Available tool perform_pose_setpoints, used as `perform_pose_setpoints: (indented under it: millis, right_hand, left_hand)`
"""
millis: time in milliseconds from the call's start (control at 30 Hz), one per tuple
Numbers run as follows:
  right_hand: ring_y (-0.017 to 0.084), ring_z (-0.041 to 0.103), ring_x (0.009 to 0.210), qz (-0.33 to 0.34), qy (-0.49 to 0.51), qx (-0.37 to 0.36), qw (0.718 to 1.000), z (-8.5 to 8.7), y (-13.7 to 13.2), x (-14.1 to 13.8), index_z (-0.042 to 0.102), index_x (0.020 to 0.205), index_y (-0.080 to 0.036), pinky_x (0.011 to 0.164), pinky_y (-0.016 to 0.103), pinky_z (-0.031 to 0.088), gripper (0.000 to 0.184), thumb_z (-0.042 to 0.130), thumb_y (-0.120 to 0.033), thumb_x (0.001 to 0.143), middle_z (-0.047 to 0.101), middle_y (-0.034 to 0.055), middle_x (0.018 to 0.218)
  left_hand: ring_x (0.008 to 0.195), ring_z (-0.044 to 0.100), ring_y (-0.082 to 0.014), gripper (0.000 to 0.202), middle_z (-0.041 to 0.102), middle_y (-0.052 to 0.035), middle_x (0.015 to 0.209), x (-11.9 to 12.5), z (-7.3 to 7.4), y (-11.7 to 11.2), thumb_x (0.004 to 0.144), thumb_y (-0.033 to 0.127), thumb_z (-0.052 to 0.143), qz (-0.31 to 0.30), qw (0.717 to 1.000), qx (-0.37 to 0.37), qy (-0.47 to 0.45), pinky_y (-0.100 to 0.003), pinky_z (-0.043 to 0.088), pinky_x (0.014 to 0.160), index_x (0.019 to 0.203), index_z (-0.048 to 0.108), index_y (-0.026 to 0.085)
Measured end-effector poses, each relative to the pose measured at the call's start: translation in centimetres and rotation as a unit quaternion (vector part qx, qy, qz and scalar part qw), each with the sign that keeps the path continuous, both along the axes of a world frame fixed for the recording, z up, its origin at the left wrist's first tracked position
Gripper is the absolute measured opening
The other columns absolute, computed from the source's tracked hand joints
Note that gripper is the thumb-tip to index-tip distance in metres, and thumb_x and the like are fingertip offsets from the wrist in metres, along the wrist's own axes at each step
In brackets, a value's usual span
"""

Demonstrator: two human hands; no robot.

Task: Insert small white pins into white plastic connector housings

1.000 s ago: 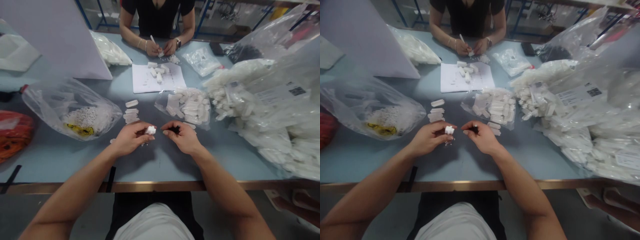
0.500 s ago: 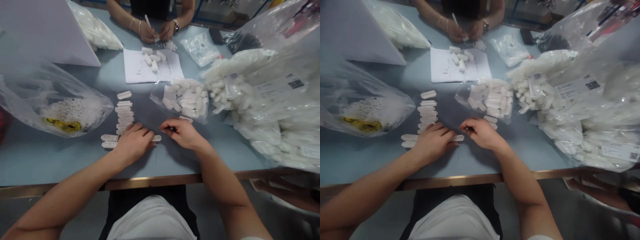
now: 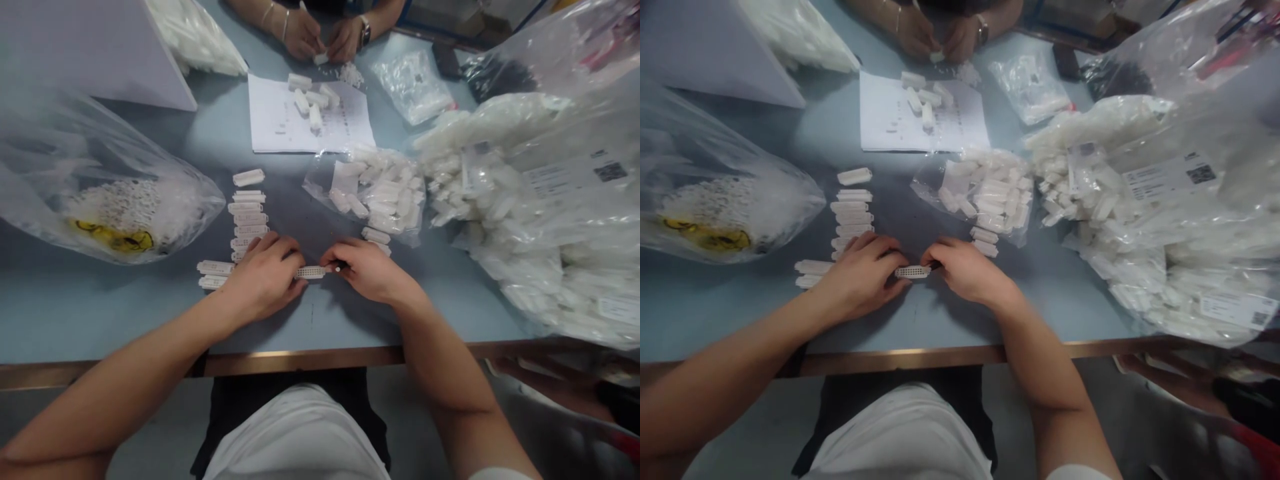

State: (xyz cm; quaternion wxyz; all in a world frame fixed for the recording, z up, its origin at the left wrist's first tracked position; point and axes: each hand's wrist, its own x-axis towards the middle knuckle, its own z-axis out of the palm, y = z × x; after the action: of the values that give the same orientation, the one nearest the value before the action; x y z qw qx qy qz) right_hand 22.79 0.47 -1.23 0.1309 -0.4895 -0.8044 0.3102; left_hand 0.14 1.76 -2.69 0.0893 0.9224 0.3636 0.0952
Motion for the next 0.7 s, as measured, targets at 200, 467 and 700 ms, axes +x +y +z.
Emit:
perform_pose_setpoints:
  millis: [200,467,700]
  right_hand:
    - [0.018,0.058,0.091,0.038,-0.061,0.014,0.997,-0.1,-0.1,-0.1,0.067,0.097,-0.018,0.08,0.028,0.043,0.032,0.048,0.003,0.081,0.066,0.0052,0.094]
    - [0.019,0.057,0.087,0.072,-0.151,0.056,0.984,0.6,-0.8,-0.5,0.066,0.099,-0.016,0.078,0.029,0.041,0.024,0.046,-0.005,0.092,0.063,0.0068,0.092]
    - [0.022,0.056,0.083,0.09,-0.255,0.101,0.958,1.8,-1.6,-1.3,0.065,0.09,-0.015,0.075,0.033,0.04,0.021,0.045,-0.008,0.093,0.061,0.0094,0.088]
  left_hand:
    - [0.102,0.053,-0.03,0.017,0.065,-0.0093,0.106,0.2,-0.3,-0.1,0.081,0.032,0.067,-0.006,1.0,-0.003,-0.022,-0.047,0.047,0.087,0.091,0.069,0.018]
    - [0.1,0.053,-0.0295,0.019,0.065,-0.0092,0.103,0.3,-0.4,-0.3,0.083,0.034,0.067,-0.018,0.999,0.011,-0.027,-0.046,0.046,0.084,0.092,0.069,0.018]
    - [0.101,0.053,-0.0301,0.018,0.065,-0.0107,0.102,0.6,-0.1,-0.6,0.084,0.031,0.066,-0.023,0.999,-0.001,-0.035,-0.047,0.046,0.083,0.094,0.07,0.017]
